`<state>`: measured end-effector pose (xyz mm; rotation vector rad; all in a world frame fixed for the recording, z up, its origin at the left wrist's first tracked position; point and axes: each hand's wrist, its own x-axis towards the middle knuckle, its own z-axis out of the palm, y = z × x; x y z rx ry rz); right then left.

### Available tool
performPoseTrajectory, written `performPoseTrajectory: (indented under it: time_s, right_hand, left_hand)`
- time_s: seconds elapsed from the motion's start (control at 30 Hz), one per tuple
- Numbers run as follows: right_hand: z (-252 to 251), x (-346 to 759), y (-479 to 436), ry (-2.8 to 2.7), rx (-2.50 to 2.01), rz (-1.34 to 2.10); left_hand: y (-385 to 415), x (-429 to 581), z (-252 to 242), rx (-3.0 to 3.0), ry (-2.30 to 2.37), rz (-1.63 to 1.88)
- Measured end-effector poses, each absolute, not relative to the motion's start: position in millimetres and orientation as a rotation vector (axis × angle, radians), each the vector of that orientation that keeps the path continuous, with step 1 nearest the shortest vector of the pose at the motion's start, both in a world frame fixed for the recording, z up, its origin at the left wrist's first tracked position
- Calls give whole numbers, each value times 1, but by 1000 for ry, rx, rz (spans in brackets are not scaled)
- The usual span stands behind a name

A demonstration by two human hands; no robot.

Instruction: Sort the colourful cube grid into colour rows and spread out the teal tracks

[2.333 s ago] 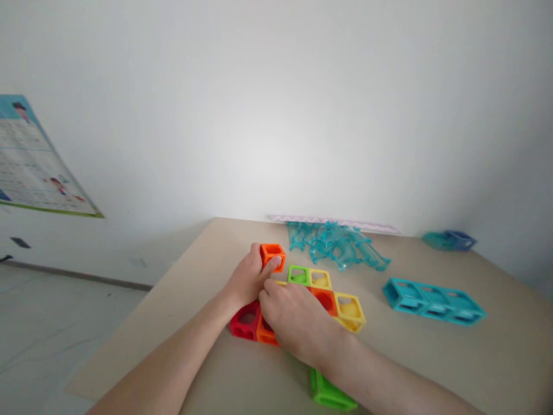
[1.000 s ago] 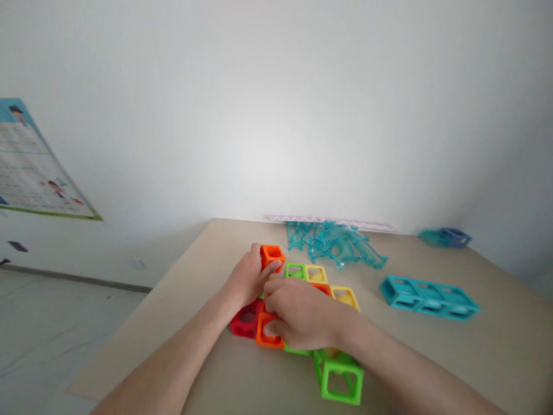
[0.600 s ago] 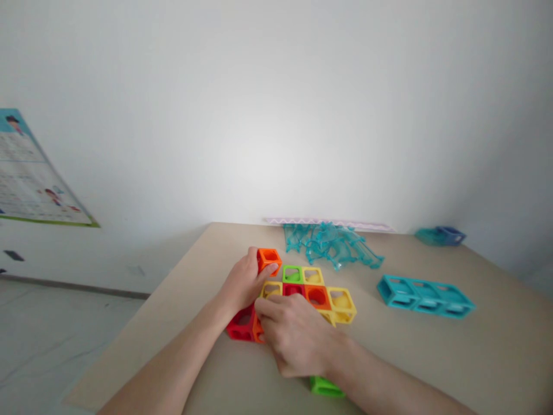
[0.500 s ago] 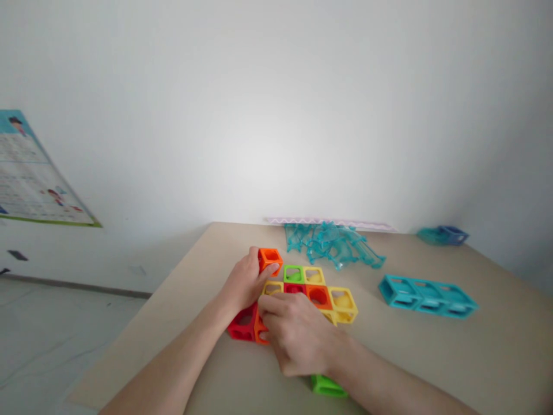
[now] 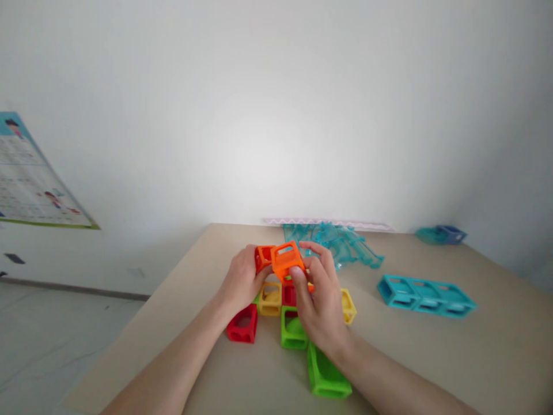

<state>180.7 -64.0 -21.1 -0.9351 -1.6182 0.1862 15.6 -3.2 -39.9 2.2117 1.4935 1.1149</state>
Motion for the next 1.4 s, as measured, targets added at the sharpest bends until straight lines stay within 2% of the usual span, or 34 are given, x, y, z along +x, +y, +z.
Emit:
performPoseTrajectory:
  time_s: [0.23,0.43,0.7,1.1,1.4]
  right_hand:
    - [-27,181,-54,-1561,-912,287]
    - [-27,179,-54,-1547,-940,369]
    - [-31,179,-49,-1510,-990,426]
    - [-30,180,-48,-1517,-1055,511]
    - [-10,201,-51,-1713,-1145,331]
  left_hand:
    - [-7,13,-33,2272,1118,1274]
    - [-6,7,-35,2307,946,1178]
    - [-9,6,-33,2249,971,1271]
    - [-9,8,-37,2509,884,1306]
    - [-9,14,-35,2100,1068,1233]
